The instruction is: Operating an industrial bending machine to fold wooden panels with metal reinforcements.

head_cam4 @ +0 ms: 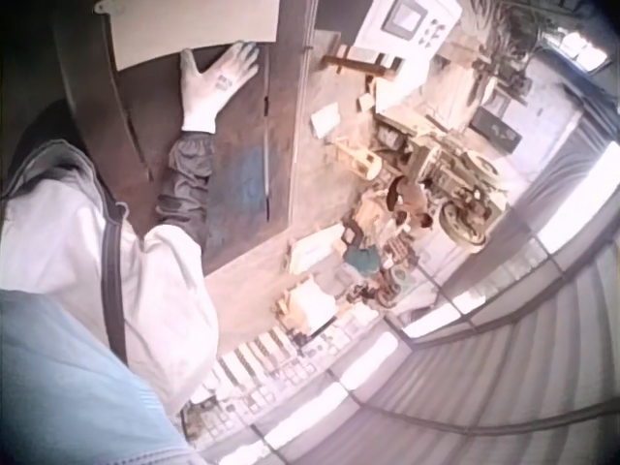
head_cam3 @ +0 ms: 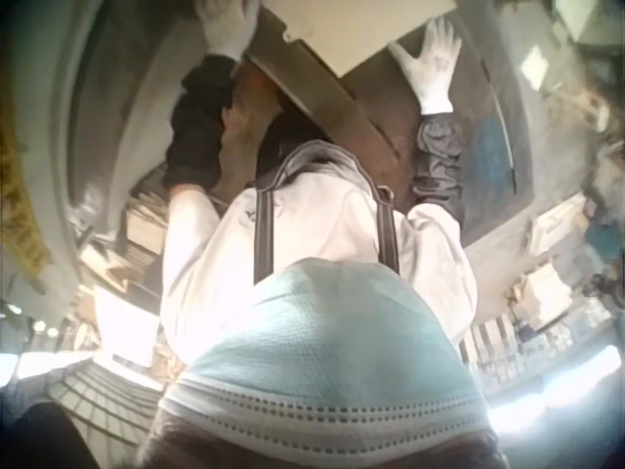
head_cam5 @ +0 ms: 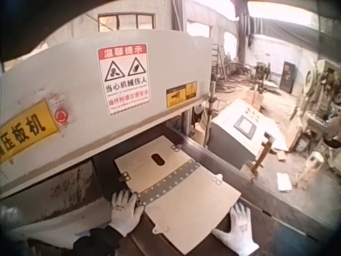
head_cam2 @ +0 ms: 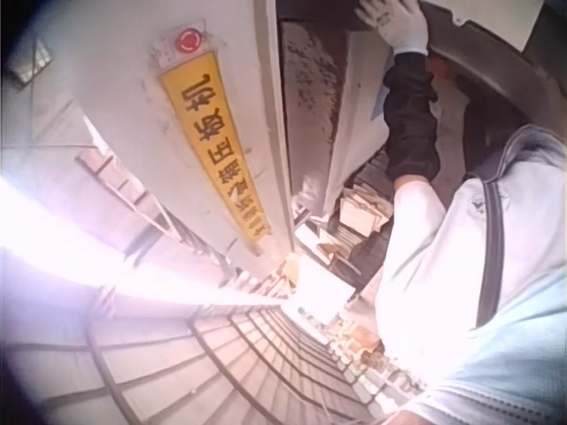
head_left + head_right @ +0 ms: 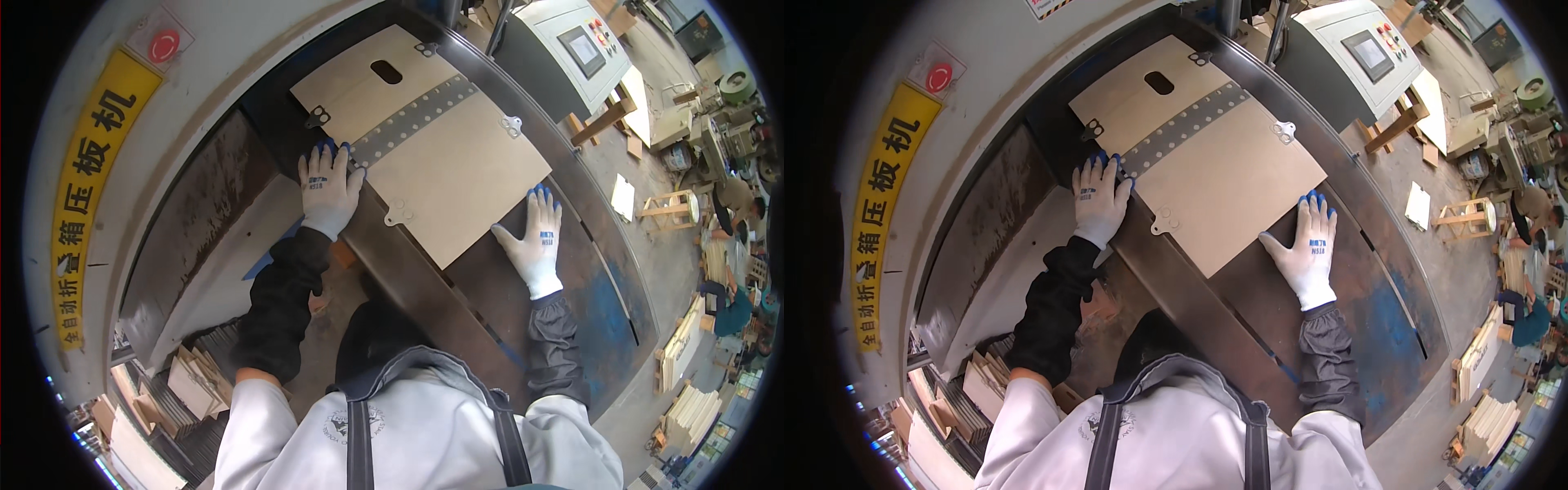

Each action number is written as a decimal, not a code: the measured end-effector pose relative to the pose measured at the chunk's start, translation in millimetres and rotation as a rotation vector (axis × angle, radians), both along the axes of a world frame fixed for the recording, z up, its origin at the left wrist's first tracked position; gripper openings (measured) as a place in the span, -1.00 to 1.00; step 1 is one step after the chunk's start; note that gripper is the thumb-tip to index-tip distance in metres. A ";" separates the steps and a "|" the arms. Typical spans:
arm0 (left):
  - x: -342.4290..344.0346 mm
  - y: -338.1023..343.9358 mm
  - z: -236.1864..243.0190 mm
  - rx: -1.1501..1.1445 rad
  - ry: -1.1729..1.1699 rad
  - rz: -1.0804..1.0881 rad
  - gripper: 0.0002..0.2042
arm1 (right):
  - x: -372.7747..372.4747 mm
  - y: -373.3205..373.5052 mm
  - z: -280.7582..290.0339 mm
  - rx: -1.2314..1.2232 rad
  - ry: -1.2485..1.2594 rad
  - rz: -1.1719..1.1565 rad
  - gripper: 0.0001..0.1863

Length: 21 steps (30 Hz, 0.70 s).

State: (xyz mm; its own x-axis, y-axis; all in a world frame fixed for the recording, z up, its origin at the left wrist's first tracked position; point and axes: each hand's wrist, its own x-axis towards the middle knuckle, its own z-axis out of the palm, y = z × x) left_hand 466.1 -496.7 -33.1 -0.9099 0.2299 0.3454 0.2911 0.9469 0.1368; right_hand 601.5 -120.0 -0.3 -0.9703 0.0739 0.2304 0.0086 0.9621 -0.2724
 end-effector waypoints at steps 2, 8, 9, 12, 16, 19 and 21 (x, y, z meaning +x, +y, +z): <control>-11.6 1.9 -0.2 -0.036 -0.077 0.029 -0.38 | -22.2 6.2 0.1 0.016 -0.006 0.009 0.06; -48.4 12.8 -4.9 -0.003 -0.045 0.078 -0.36 | -81.0 21.4 -6.8 -0.023 0.043 0.049 0.19; -55.8 11.0 -5.5 0.010 -0.034 0.084 -0.35 | -88.0 18.9 -3.9 -0.036 0.039 0.057 0.19; -75.6 8.9 -8.3 0.003 -0.021 0.115 -0.36 | -107.3 13.6 3.7 -0.068 0.046 0.085 0.16; -106.8 11.3 -8.9 0.016 -0.020 0.147 -0.36 | -135.5 15.0 2.5 -0.091 0.080 0.119 0.12; -125.7 10.9 -11.4 0.023 -0.016 0.164 -0.36 | -145.6 17.8 0.1 -0.098 0.086 0.138 0.11; -136.2 9.5 -13.5 0.033 -0.030 0.178 -0.37 | -148.3 19.1 -0.9 -0.082 0.071 0.145 0.10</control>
State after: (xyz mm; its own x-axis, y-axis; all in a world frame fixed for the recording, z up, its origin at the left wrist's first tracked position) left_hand 329.9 -487.2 -46.5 -0.9452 0.0531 0.3222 0.1146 0.9779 0.1750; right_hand 453.1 -100.9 -1.2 -0.9536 -0.0438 0.2980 -0.1505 0.9263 -0.3454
